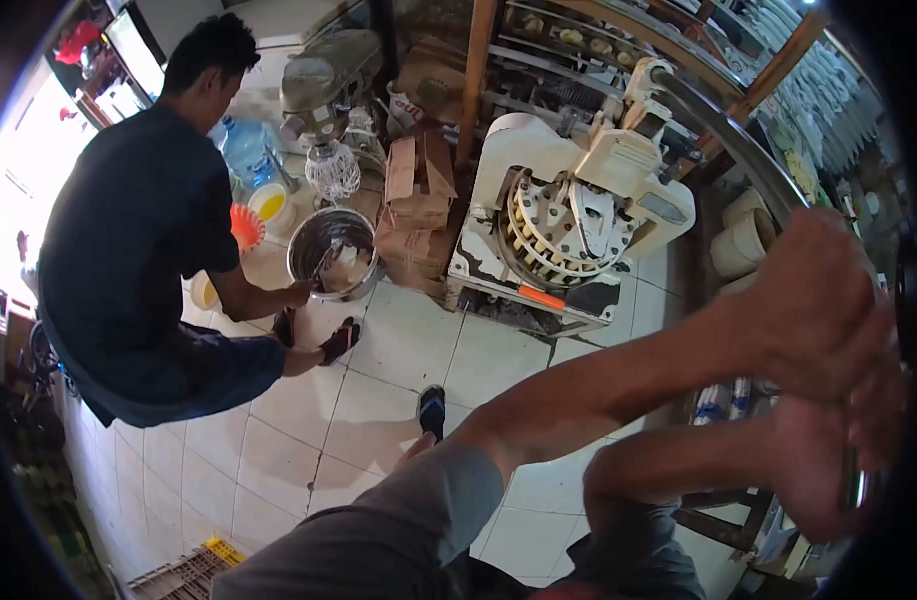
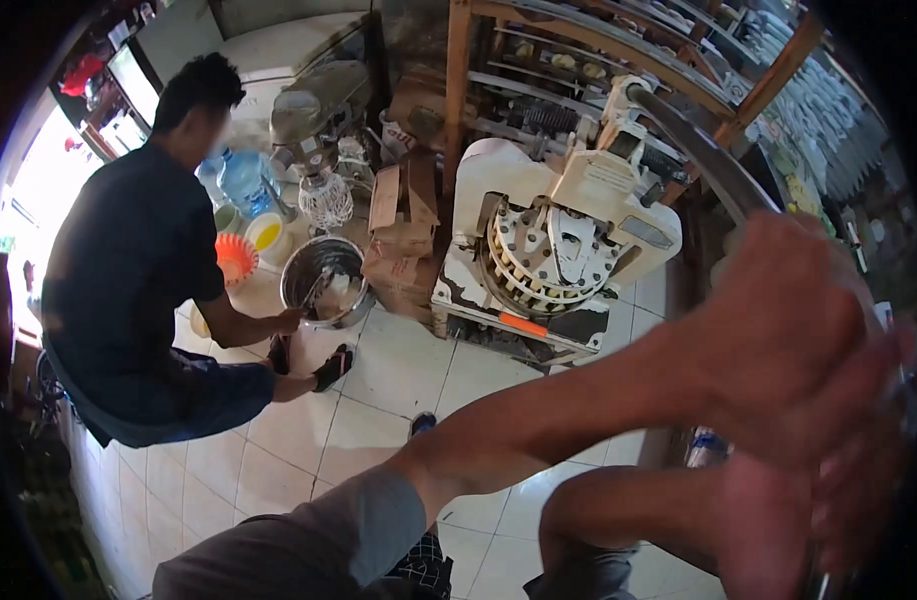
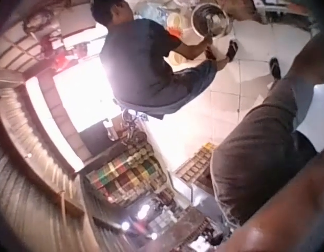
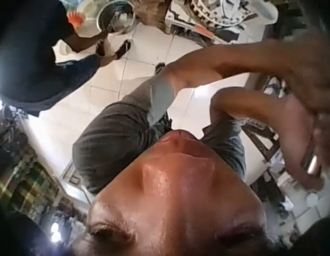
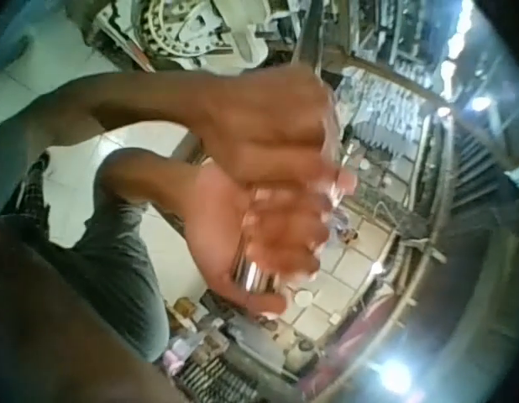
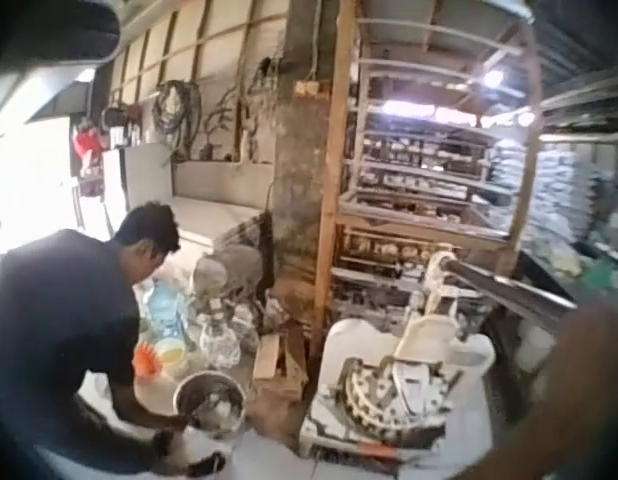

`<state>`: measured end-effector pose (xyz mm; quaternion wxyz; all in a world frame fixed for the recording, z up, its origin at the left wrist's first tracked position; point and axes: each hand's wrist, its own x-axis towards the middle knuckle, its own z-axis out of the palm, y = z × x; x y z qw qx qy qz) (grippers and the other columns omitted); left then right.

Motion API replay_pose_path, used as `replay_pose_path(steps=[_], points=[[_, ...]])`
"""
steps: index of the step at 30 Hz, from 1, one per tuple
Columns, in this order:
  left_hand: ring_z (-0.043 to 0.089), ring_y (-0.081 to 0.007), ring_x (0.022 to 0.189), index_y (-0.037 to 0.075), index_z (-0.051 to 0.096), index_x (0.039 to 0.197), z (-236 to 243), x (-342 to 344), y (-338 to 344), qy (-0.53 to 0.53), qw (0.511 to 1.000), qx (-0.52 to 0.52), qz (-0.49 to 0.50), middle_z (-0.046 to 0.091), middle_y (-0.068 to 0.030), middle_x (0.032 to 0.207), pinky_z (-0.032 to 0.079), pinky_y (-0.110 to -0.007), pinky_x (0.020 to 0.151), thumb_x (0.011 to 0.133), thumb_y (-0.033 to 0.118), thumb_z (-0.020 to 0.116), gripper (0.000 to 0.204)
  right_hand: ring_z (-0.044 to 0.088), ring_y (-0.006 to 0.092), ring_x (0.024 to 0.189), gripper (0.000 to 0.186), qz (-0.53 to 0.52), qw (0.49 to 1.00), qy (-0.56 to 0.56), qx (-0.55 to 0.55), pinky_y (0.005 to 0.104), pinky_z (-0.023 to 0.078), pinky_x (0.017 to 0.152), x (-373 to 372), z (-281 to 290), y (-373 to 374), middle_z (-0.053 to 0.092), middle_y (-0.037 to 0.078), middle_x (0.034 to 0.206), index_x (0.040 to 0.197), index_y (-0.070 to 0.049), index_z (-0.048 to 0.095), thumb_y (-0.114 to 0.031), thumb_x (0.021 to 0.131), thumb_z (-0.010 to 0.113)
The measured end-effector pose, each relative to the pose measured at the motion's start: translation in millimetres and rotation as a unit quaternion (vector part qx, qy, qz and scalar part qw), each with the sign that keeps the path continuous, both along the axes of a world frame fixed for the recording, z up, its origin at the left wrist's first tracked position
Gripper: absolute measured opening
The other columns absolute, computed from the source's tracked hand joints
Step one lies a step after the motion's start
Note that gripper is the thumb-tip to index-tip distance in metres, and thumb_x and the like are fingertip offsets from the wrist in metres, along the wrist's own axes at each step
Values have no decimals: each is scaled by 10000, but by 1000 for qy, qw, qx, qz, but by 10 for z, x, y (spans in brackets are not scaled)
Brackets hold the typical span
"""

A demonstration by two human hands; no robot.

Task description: Greasing a pan, placing large dough portions in it, and using a manual dough divider machine to split the dough into smaller uniform pieces.

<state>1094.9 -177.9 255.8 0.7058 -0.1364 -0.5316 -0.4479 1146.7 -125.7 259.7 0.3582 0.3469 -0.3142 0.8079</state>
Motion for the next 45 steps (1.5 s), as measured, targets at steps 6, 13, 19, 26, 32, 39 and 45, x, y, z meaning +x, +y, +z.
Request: replay_pose_path(steps=[6, 13, 19, 26, 32, 39, 45], points=[[462, -290, 513, 113, 415, 482, 244, 377, 26, 4, 961, -181, -209, 416, -49, 519, 305, -429, 510, 780, 420, 521, 441, 459, 183, 624, 346, -121, 990, 4, -77, 378, 379, 610, 299, 514, 269, 375, -17, 608, 590, -182, 329, -421, 820, 426], [444, -277, 482, 126, 409, 454, 250, 434, 64, -5, 967, -138, -213, 394, -54, 487, 290, -427, 487, 740, 464, 538, 461, 399, 170, 582, 376, -177, 983, -16, -40, 365, 353, 596, 346, 629, 329, 324, -15, 566, 581, -167, 312, -425, 845, 382], [441, -289, 532, 115, 470, 509, -44, 300, 92, -68, 964, -133, -220, 449, -71, 567, 305, -440, 548, 721, 401, 566, 369, 376, 163, 611, 351, 8, 993, 64, 100, 392, 342, 676, 85, 246, 693, 317, -17, 521, 524, -176, 316, -439, 741, 399], [474, -305, 1180, 91, 641, 1085, -1786, -322, -493, -288, 945, -150, -28, 543, -122, 1244, 347, -468, 1023, 863, 378, 549, 375, 355, 149, 618, 316, 107, 986, 37, 122, 369, 287, 746, -102, 376, 143, 320, -17, 520, 507, -199, 344, -432, 709, 414], [211, -279, 1403, 144, 524, 1316, -2980, -1322, -1240, -678, 687, -259, 31, 325, -133, 1479, 63, -460, 1151, 925, 591, 260, 650, 401, 152, 605, 348, 127, 971, 153, 136, 360, 329, 639, -385, 331, -75, 331, -10, 603, 641, -183, 346, -443, 865, 404], [79, -297, 1432, 144, 408, 1404, -2912, -1305, -1143, -737, 601, -300, 75, 198, -136, 1533, -30, -530, 1128, 915, 572, 282, 662, 349, 126, 550, 375, 145, 961, 169, 164, 370, 304, 680, -646, 705, 103, 295, -34, 529, 571, -204, 310, -470, 823, 390], [106, -265, 1430, 222, 392, 1414, -2971, -1308, -1119, -726, 611, -298, 106, 204, -127, 1531, -24, -515, 1133, 894, 609, 314, 654, 398, 149, 577, 363, -60, 973, 117, 189, 459, 339, 687, -729, 685, 133, 364, -25, 578, 571, -190, 367, -455, 820, 373]])
